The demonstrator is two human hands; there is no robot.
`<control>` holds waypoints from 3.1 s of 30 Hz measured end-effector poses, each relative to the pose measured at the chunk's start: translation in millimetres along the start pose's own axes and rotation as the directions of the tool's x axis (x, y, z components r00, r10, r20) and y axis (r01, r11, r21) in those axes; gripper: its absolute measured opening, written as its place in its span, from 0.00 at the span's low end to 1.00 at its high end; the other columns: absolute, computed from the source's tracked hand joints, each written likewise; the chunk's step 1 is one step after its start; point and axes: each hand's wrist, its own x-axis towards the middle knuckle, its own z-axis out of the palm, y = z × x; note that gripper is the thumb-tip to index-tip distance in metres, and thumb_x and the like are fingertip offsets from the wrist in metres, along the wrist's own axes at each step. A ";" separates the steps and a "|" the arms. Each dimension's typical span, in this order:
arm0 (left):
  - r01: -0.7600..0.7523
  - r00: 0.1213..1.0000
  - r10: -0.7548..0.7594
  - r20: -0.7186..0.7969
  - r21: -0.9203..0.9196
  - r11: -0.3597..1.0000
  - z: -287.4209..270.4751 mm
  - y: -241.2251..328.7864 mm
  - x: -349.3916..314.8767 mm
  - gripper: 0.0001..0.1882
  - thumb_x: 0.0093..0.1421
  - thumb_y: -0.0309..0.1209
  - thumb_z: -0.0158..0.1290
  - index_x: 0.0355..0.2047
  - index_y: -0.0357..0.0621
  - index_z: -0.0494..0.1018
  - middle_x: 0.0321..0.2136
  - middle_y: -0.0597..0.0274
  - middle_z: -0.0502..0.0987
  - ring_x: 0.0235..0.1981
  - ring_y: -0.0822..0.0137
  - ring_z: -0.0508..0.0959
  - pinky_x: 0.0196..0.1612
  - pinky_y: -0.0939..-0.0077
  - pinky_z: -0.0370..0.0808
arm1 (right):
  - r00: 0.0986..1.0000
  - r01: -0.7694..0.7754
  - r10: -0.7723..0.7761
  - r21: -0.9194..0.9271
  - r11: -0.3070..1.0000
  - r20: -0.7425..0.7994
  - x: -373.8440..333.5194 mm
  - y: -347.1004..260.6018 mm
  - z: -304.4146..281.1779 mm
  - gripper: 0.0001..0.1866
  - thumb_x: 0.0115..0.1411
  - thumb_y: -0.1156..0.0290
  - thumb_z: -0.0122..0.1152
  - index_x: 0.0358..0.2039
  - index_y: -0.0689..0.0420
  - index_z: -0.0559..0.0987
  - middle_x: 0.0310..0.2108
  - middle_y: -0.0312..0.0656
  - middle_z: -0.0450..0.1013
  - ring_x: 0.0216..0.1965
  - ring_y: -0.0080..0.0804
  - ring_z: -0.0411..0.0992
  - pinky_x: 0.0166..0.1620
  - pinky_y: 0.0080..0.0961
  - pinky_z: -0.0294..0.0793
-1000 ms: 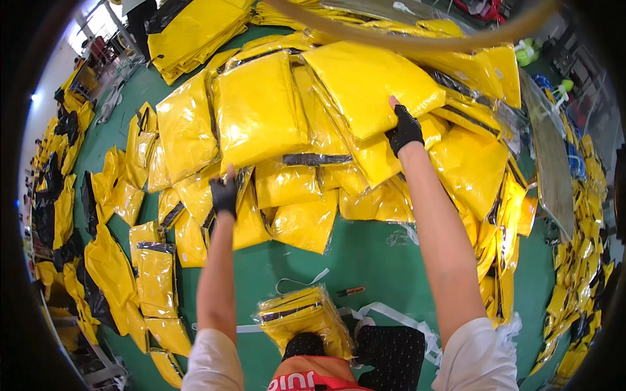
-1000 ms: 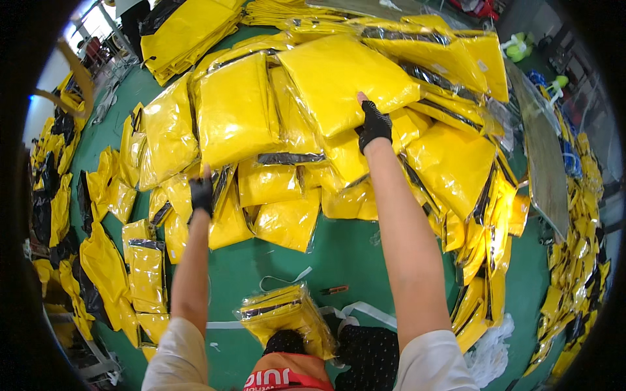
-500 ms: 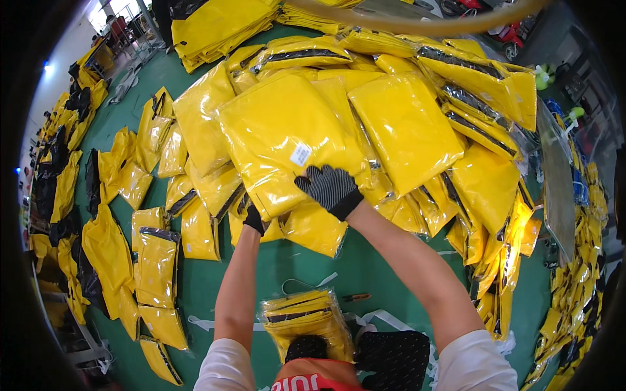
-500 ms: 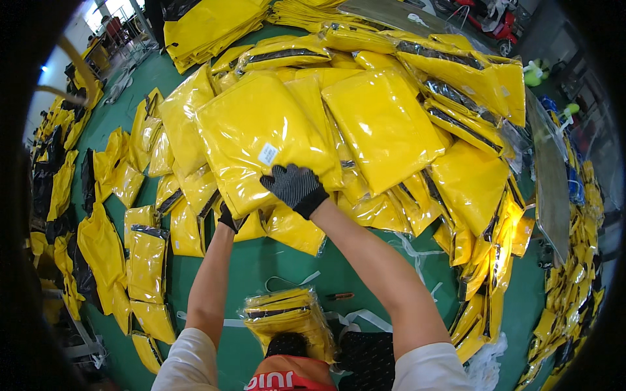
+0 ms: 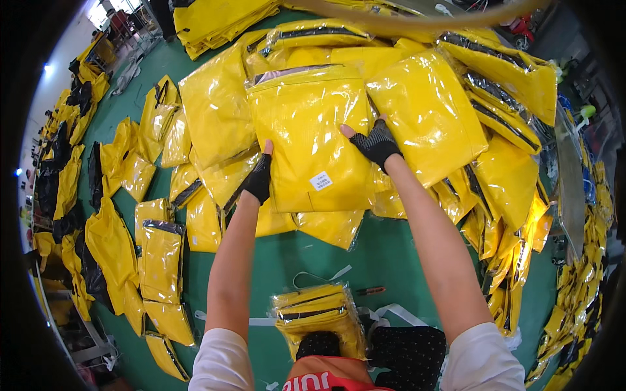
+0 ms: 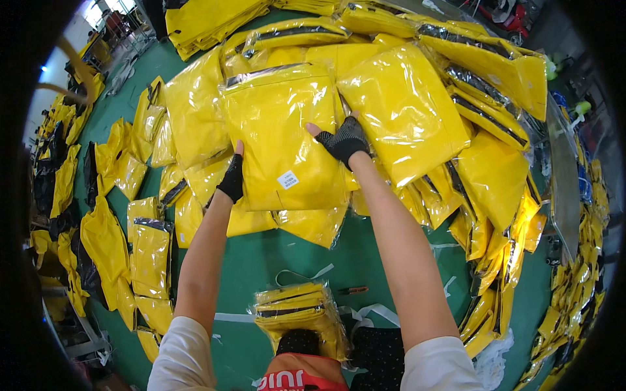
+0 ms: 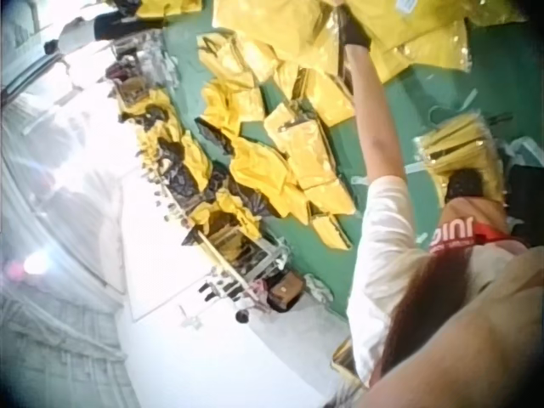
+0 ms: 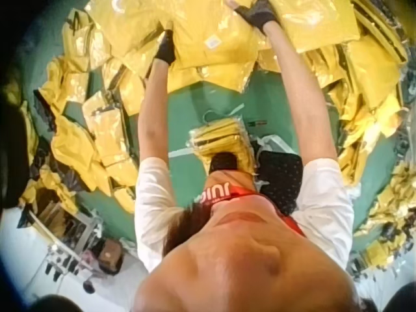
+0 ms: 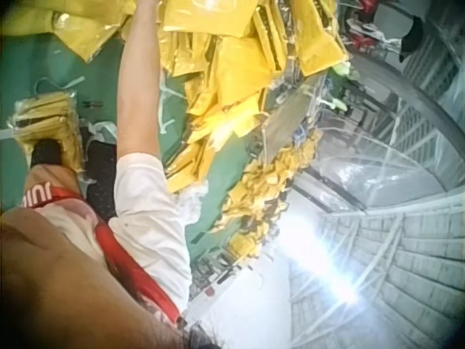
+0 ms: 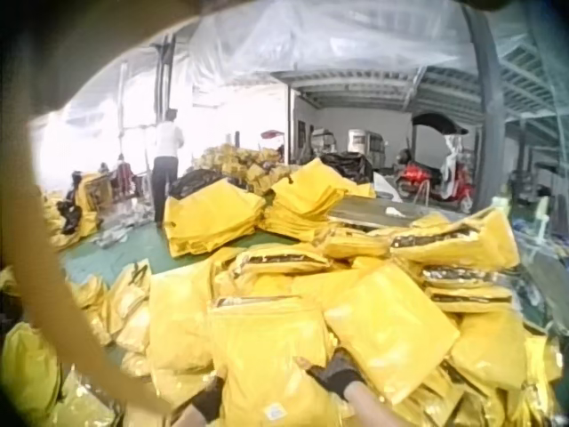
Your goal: The person gathers yellow padded envelopes on a green table, stacks them, and secures the stack with white plastic straps. They use scissors to cut the straps and place the finished bundles aside.
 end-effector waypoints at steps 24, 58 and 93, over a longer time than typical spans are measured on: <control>0.463 0.857 -0.195 -0.477 0.546 0.698 -51.8 -265.5 -547.0 0.25 0.60 0.42 0.41 0.52 0.37 0.59 0.49 0.51 0.66 0.48 0.58 0.67 0.50 0.64 0.66 | 0.691 -0.604 0.145 0.455 0.655 0.708 -435.4 107.9 -4.7 0.47 0.38 0.51 0.70 0.52 0.65 0.58 0.45 0.53 0.66 0.49 0.42 0.65 0.52 0.32 0.63; -0.224 0.975 -0.094 0.203 0.862 -0.455 51.4 -251.0 -259.5 0.44 0.40 0.61 0.53 0.48 0.38 0.62 0.32 0.48 0.70 0.31 0.49 0.70 0.34 0.58 0.66 | 0.775 0.141 -0.046 -0.101 0.985 0.630 -521.6 217.8 92.8 0.56 0.24 0.42 0.67 0.58 0.35 0.54 0.60 0.38 0.49 0.61 0.53 0.42 0.52 0.72 0.33; -0.377 0.901 0.148 0.407 0.905 -0.198 -60.7 -305.3 -220.2 0.42 0.41 0.62 0.50 0.46 0.39 0.63 0.34 0.50 0.70 0.33 0.50 0.71 0.35 0.56 0.66 | 0.991 -0.136 0.136 0.055 0.989 -0.006 -389.5 185.0 176.4 0.40 0.51 0.46 0.51 0.55 0.63 0.55 0.47 0.61 0.60 0.48 0.61 0.59 0.54 0.49 0.52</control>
